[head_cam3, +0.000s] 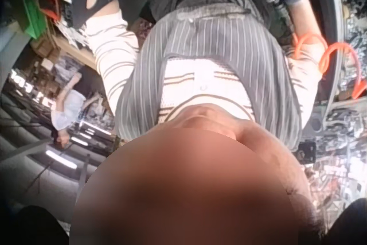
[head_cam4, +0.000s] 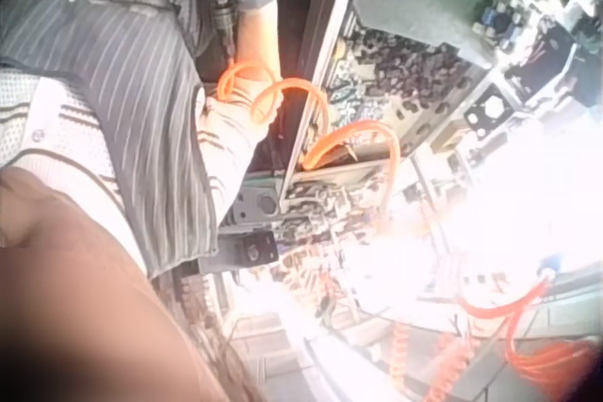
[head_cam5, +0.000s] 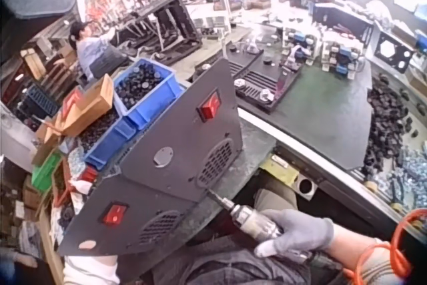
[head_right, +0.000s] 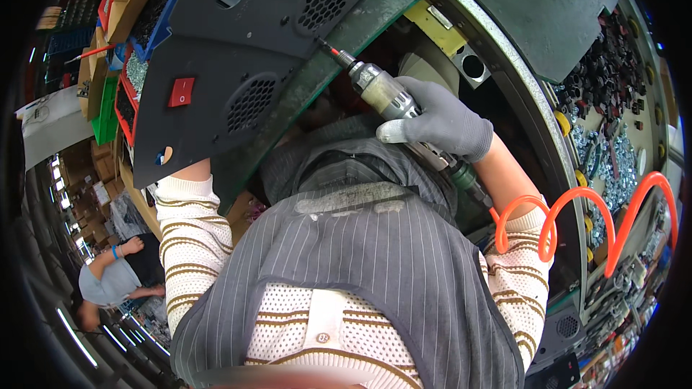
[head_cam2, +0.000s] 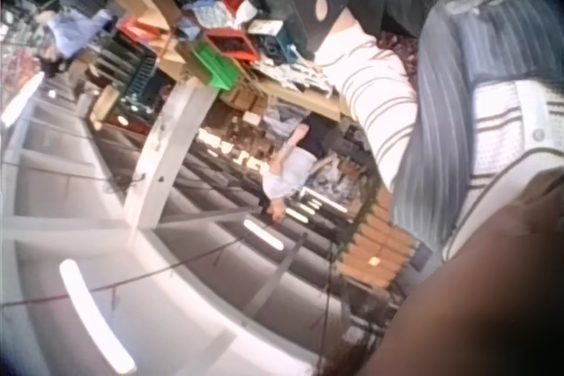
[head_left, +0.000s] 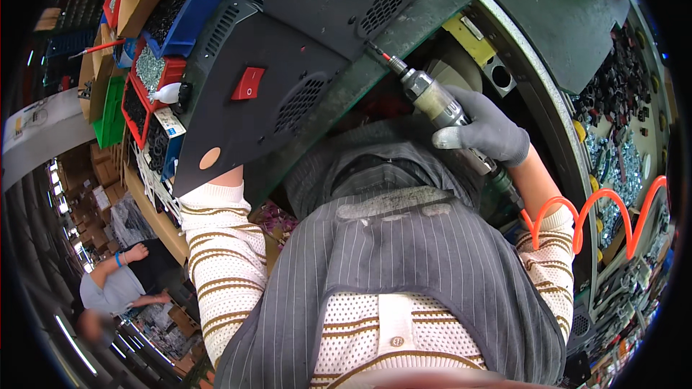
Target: Assembling components onto a black metal housing using an electric screwdriver.
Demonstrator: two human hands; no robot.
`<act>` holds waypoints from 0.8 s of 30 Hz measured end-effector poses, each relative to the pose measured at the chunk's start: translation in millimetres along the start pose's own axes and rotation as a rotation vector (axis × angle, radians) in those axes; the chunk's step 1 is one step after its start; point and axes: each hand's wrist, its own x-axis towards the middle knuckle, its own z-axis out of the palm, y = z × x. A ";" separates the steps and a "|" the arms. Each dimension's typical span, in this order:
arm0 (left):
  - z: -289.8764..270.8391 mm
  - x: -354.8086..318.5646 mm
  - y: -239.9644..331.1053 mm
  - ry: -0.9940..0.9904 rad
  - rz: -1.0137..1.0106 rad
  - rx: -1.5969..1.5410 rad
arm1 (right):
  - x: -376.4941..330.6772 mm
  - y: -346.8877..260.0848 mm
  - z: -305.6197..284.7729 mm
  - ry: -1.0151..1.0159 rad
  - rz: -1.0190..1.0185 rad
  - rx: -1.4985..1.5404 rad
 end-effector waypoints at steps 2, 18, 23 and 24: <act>-13.9 0.8 -14.1 0.079 -0.072 -0.169 | -1.6 0.8 0.2 0.018 -0.013 -0.019; -12.0 -151.6 -16.5 -0.440 -0.476 -0.938 | -14.6 42.5 27.2 0.015 0.081 0.246; 62.6 -121.8 18.4 -0.465 -0.328 -0.821 | -25.7 16.7 27.8 -0.007 0.058 0.209; 74.2 -112.3 22.7 -0.444 -0.340 -0.967 | -31.0 11.0 28.3 -0.042 0.060 0.218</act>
